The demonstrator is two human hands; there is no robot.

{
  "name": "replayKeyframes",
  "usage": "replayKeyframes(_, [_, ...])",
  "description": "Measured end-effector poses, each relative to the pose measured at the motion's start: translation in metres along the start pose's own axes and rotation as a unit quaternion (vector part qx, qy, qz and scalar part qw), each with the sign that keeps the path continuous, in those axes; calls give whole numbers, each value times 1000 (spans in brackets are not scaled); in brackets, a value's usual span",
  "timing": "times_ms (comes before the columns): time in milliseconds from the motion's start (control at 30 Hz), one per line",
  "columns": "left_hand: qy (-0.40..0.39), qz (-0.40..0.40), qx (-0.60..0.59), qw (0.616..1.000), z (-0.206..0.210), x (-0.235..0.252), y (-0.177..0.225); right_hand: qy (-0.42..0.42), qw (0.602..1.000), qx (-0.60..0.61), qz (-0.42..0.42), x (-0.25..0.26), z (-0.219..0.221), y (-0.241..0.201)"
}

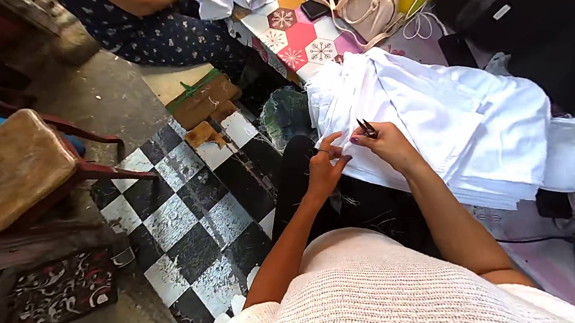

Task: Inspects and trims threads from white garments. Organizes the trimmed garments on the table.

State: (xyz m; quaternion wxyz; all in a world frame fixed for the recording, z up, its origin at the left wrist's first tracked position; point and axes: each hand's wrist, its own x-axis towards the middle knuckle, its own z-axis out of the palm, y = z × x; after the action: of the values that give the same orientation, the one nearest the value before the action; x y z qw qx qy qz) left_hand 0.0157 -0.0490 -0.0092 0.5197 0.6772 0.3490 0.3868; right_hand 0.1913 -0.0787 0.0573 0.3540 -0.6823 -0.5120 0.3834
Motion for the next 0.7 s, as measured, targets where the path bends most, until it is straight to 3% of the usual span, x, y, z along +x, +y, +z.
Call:
replayKeyframes(100, [53, 3, -37, 998, 4, -2, -10, 11, 998, 41, 39, 5, 3, -4])
replayKeyframes(267, [135, 129, 226, 956, 8, -13, -33, 5, 995, 72, 74, 14, 18, -6])
replayKeyframes(367, [106, 81, 289, 948, -2, -17, -34, -3, 998, 11, 70, 22, 28, -1])
replayKeyframes(467, [67, 2, 206, 976, -12, -22, -29, 36, 995, -94, -5, 17, 30, 6])
replayKeyframes(567, [64, -17, 106, 992, -18, -29, -30, 91, 978, -177, -59, 1, 21, 1])
replayKeyframes(633, [59, -34, 49, 997, -19, -32, -27, 82, 987, -134, -11, -8, 11, -4])
replayKeyframes(700, [54, -47, 15, 997, -20, -33, -24, -38, 994, 31, 97, -17, 2, -7])
